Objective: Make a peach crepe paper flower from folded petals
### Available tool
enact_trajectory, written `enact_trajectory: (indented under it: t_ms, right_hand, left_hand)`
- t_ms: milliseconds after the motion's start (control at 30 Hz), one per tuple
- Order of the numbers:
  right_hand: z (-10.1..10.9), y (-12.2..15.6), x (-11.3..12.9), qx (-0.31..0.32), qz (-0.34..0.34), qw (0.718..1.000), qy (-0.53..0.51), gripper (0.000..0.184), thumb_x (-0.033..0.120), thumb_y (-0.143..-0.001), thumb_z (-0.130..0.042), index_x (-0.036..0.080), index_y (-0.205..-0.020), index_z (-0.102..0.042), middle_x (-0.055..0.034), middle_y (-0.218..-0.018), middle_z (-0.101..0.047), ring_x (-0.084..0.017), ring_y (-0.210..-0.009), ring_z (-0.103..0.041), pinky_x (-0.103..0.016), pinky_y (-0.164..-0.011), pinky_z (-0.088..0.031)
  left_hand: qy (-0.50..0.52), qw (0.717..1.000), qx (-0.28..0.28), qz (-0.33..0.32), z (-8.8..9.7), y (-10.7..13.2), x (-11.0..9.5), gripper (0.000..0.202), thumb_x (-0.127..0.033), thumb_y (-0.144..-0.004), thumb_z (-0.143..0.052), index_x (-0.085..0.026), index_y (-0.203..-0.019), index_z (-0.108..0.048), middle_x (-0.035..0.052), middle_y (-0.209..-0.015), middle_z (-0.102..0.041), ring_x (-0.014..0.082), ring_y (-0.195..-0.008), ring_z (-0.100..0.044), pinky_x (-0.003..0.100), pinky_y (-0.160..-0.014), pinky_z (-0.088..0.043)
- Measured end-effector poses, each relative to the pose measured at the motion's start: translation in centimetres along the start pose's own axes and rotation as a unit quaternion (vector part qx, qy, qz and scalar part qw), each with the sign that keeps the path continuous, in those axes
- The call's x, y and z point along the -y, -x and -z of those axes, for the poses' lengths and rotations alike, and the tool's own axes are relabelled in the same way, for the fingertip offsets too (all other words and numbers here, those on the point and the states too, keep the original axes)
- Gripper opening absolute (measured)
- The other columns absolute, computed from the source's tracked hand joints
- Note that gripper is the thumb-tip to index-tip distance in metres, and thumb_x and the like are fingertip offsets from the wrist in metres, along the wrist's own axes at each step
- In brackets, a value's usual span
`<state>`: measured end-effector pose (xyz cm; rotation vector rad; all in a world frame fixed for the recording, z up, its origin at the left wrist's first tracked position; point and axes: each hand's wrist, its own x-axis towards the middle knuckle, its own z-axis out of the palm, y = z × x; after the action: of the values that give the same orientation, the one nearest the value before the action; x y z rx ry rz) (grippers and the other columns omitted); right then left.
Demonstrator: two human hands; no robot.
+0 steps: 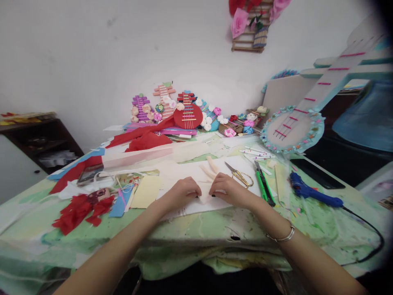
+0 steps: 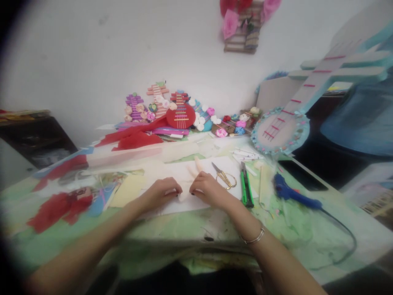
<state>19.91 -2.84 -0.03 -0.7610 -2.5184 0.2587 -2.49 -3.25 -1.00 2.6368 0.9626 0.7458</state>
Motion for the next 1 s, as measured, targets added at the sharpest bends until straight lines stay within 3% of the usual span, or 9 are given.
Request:
enact_trajectory:
  t_ms: [233, 367, 500, 833, 1000]
  right_hand:
    - [0.2, 0.2, 0.3, 0.062, -0.018, 0.995, -0.07, 0.025, 0.007, -0.082, -0.05, 0.017, -0.087, -0.072, -0.0065, -0.082, -0.065, -0.015, -0.082, -0.057, -0.026, -0.077, -0.045]
    - [-0.1, 0.2, 0.1, 0.066, -0.057, 0.992, -0.09, 0.031, 0.004, -0.081, -0.045, 0.016, -0.095, -0.07, -0.007, -0.089, -0.066, -0.016, -0.084, -0.06, -0.026, -0.077, -0.045]
    - [-0.4, 0.0, 0.1, 0.051, -0.096, 0.99, -0.092, 0.036, 0.003, -0.078, -0.046, 0.016, -0.104, -0.065, -0.006, -0.089, -0.067, -0.016, -0.081, -0.061, -0.027, -0.075, -0.045]
    - [-1.3, 0.0, 0.1, 0.024, -0.133, 0.983, -0.121, 0.033, 0.0, -0.074, -0.046, 0.015, -0.097, -0.065, -0.0037, -0.082, -0.068, -0.014, -0.074, -0.06, -0.023, -0.068, -0.043]
    - [-1.8, 0.5, -0.2, 0.001, -0.148, 0.973, -0.18, 0.039, 0.004, -0.075, -0.05, 0.017, -0.111, -0.058, -0.0032, -0.081, -0.069, -0.014, -0.073, -0.062, -0.023, -0.068, -0.045]
  left_hand:
    - [0.119, 0.989, 0.09, -0.017, 1.0, -0.3, 0.1, 0.02, -0.007, -0.075, -0.05, -0.017, -0.077, -0.068, 0.004, -0.08, -0.066, 0.0148, -0.082, -0.058, 0.025, -0.077, -0.045]
    - [0.144, 0.985, 0.098, -0.005, 1.1, -0.5, 0.3, 0.02, -0.006, -0.073, -0.049, -0.015, -0.078, -0.066, 0.0041, -0.08, -0.065, 0.0148, -0.08, -0.058, 0.025, -0.076, -0.045]
    - [0.128, 0.987, 0.098, 0.014, 0.6, -1.1, 0.4, 0.021, -0.004, -0.073, -0.049, -0.016, -0.078, -0.065, 0.0025, -0.078, -0.065, 0.0144, -0.079, -0.058, 0.025, -0.076, -0.044]
    - [0.074, 0.987, 0.142, 0.025, 0.2, -2.7, 0.0, 0.018, -0.007, -0.077, -0.052, -0.017, -0.082, -0.066, 0.0011, -0.082, -0.066, 0.0145, -0.08, -0.057, 0.023, -0.075, -0.04]
    - [0.069, 0.987, 0.141, 0.036, -0.3, -2.8, 0.1, 0.017, -0.007, -0.077, -0.05, -0.017, -0.08, -0.063, 0.0004, -0.081, -0.064, 0.014, -0.078, -0.055, 0.023, -0.074, -0.039]
